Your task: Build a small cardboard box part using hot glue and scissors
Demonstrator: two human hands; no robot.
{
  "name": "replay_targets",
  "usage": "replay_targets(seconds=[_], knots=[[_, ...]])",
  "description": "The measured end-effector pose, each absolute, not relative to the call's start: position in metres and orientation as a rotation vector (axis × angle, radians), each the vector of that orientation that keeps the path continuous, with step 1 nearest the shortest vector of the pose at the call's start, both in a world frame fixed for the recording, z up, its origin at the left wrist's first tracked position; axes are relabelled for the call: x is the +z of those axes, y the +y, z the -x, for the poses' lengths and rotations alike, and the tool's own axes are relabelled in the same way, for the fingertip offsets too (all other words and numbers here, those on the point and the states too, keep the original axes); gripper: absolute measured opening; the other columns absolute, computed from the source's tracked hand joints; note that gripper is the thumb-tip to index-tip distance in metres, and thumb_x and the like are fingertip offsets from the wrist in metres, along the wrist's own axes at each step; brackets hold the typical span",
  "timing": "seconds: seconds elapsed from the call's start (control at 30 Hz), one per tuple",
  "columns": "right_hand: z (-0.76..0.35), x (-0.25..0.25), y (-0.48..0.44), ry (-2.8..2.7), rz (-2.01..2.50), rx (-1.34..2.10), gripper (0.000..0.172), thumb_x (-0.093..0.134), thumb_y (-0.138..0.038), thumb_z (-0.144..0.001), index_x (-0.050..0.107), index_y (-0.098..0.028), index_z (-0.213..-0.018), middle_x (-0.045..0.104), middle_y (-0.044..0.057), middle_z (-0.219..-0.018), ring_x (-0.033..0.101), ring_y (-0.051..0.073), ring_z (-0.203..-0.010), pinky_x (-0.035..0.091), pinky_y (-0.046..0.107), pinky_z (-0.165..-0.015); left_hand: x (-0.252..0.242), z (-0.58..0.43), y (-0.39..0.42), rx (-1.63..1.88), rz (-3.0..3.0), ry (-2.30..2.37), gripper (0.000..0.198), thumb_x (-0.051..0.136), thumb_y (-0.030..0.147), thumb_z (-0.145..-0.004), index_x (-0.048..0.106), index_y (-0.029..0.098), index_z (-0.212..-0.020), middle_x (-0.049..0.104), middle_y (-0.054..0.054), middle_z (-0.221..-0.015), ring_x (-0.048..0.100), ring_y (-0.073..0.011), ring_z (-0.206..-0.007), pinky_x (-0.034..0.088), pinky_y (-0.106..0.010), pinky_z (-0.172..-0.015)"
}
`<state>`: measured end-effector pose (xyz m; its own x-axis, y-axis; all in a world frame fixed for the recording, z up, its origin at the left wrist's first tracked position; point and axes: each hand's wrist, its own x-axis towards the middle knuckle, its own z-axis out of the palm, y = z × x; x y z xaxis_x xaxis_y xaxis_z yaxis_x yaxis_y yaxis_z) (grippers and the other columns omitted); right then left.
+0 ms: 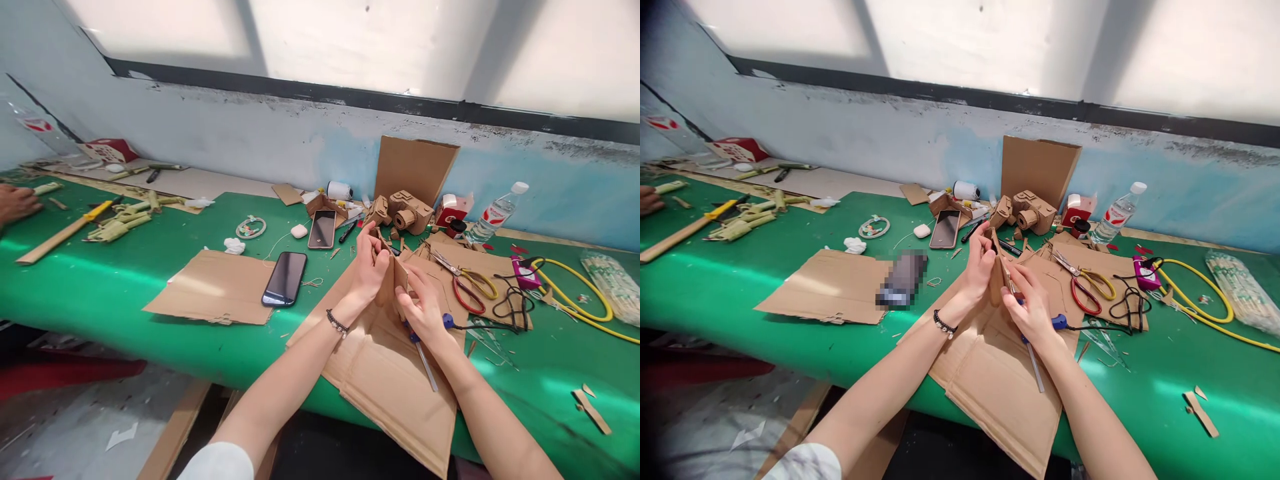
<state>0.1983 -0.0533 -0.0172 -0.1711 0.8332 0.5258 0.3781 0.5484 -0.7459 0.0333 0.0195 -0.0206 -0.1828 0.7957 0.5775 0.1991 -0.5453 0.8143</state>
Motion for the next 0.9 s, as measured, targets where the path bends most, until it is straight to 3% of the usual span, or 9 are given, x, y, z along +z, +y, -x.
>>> replay_targets(seconds=[0.13,0.33,0.6,0.7,0.9], knots=[[-0.198,-0.016,-0.054,-1.728,1.012,0.618,0.046,0.061,-0.044,-0.112,0.078,-0.030,-0.153,0.074,0.014,-0.152,0.079,0.030,-0.123,0.074,0.033,-0.071,-0.017,-0.038,0.019,1.788,-1.617,1.158,0.014,0.060,0.028,-0.102,0.047,0.027,-0.096,0.058,-0.013,-0.164,0.050,-0.0312,-0.161,0.045,-0.053,-0.132],[-0.197,-0.016,-0.053,-1.728,1.032,0.595,0.042,0.060,-0.043,-0.113,0.079,-0.031,-0.149,0.074,0.014,-0.153,0.079,0.031,-0.123,0.075,0.036,-0.074,-0.015,-0.037,0.017,1.800,-1.584,1.086,0.023,0.062,0.046,-0.107,0.051,0.027,-0.101,0.061,-0.015,-0.154,0.049,-0.0331,-0.164,0.046,-0.055,-0.133],[-0.202,-0.009,-0.052,-1.724,1.015,0.514,0.042,0.062,-0.040,-0.112,0.079,-0.031,-0.149,0.078,0.012,-0.145,0.080,0.030,-0.119,0.074,0.033,-0.071,-0.001,-0.026,0.009,1.701,-1.808,1.073,0.056,0.052,0.071,-0.114,0.063,0.035,-0.157,0.048,-0.011,-0.181,0.040,-0.0332,-0.175,0.030,-0.057,-0.145],[-0.203,-0.011,-0.050,-1.712,0.984,0.534,0.043,0.062,-0.041,-0.112,0.078,-0.030,-0.150,0.078,0.011,-0.145,0.081,0.028,-0.116,0.072,0.030,-0.068,0.002,-0.027,0.004,1.662,-1.847,1.071,0.054,0.054,0.071,-0.114,0.070,0.036,-0.152,0.048,-0.011,-0.181,0.041,-0.0352,-0.174,0.033,-0.060,-0.145],[-0.200,-0.020,-0.049,-1.720,1.014,0.595,0.049,0.060,-0.046,-0.113,0.074,-0.031,-0.158,0.074,0.013,-0.154,0.079,0.031,-0.127,0.075,0.033,-0.073,-0.001,-0.031,0.003,1.707,-1.859,1.104,0.044,0.055,0.063,-0.116,0.077,0.032,-0.136,0.054,-0.012,-0.176,0.047,-0.0349,-0.169,0.037,-0.060,-0.142]])
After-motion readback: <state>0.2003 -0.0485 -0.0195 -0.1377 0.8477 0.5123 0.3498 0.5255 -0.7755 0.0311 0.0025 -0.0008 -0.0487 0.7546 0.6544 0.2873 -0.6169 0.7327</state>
